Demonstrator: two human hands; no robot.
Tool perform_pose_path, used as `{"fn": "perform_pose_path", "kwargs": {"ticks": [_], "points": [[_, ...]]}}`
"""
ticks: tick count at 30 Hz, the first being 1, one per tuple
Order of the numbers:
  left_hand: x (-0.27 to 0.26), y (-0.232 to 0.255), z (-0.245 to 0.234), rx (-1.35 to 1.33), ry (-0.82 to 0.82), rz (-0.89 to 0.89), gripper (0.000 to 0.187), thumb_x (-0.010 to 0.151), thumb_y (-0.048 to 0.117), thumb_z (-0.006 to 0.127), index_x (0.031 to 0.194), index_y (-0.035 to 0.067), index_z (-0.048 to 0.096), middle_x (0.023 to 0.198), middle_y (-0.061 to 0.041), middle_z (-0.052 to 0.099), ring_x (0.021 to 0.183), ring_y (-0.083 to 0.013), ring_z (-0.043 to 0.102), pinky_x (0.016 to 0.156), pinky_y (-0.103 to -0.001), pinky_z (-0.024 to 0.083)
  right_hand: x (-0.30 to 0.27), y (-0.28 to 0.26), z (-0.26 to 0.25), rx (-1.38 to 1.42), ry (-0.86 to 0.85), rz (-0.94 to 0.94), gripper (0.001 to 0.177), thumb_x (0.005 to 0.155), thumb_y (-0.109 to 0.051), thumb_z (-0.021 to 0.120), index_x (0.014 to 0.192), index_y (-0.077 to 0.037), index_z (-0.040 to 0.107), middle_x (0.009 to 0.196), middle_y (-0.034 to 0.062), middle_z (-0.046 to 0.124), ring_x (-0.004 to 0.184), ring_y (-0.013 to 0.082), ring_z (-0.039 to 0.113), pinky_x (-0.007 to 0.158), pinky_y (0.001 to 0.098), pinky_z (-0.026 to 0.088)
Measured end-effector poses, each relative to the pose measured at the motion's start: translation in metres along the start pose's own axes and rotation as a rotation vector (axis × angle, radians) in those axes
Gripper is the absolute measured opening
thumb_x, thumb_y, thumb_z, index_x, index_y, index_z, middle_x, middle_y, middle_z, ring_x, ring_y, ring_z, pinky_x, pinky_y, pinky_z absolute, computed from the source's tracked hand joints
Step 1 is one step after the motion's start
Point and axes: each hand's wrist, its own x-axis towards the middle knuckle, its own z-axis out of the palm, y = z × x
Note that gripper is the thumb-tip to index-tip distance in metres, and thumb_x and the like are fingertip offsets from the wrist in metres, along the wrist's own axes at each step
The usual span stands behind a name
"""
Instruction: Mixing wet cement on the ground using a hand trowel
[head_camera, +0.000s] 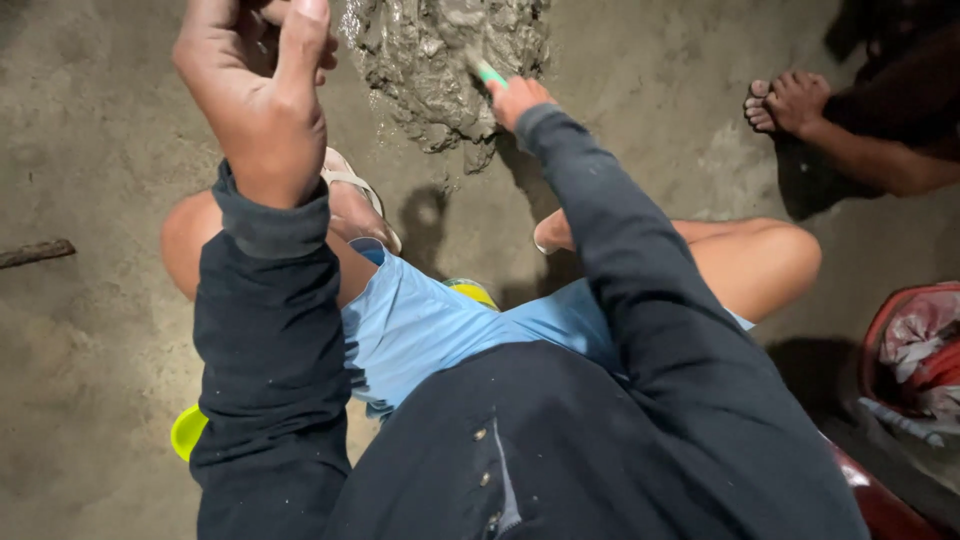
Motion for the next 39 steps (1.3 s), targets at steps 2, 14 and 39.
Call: {"fn": "perform_pose_path", "kwargs": {"ticks": [2,14,39], "points": [[-0.002,-0.001,0.000,0.029,0.013,0.004,0.024,0.107,0.006,0.067,0.090,0.006,0.050,0.074,-0.007,0.051,0.069,-0.0182,0.055,0.067,-0.036,0.048,0.053,0.014,0.022,-0.019,0.038,-0.047,0.069,0.105,-0.058,0.036,0.125,0.002,0.064,0.118,0.0259,0.066,0.094,0.0422,0.064,0.082,0.0545,0.050],[-0.008,-0.003,-0.008,-0.054,0.021,0.080,0.039,0.108,0.009,0.071,0.077,0.006,0.048,0.068,-0.007,0.052,0.063,-0.0162,0.054,0.061,-0.036,0.045,0.020,0.140,0.026,-0.131,-0.069,-0.083,0.051,0.098,-0.048,0.041,0.124,-0.009,0.059,0.100,0.0293,0.064,0.083,0.0471,0.062,0.074,0.0528,0.045],[-0.003,0.009,0.028,-0.018,-0.106,-0.026,0.013,0.110,0.015,0.067,0.109,0.004,0.060,0.084,-0.005,0.054,0.074,-0.0159,0.055,0.071,-0.033,0.049,0.000,0.164,0.052,-0.226,-0.189,-0.164,0.063,0.105,-0.059,0.031,0.127,-0.010,0.063,0.108,0.0365,0.066,0.097,0.0524,0.065,0.084,0.0527,0.048]]}}
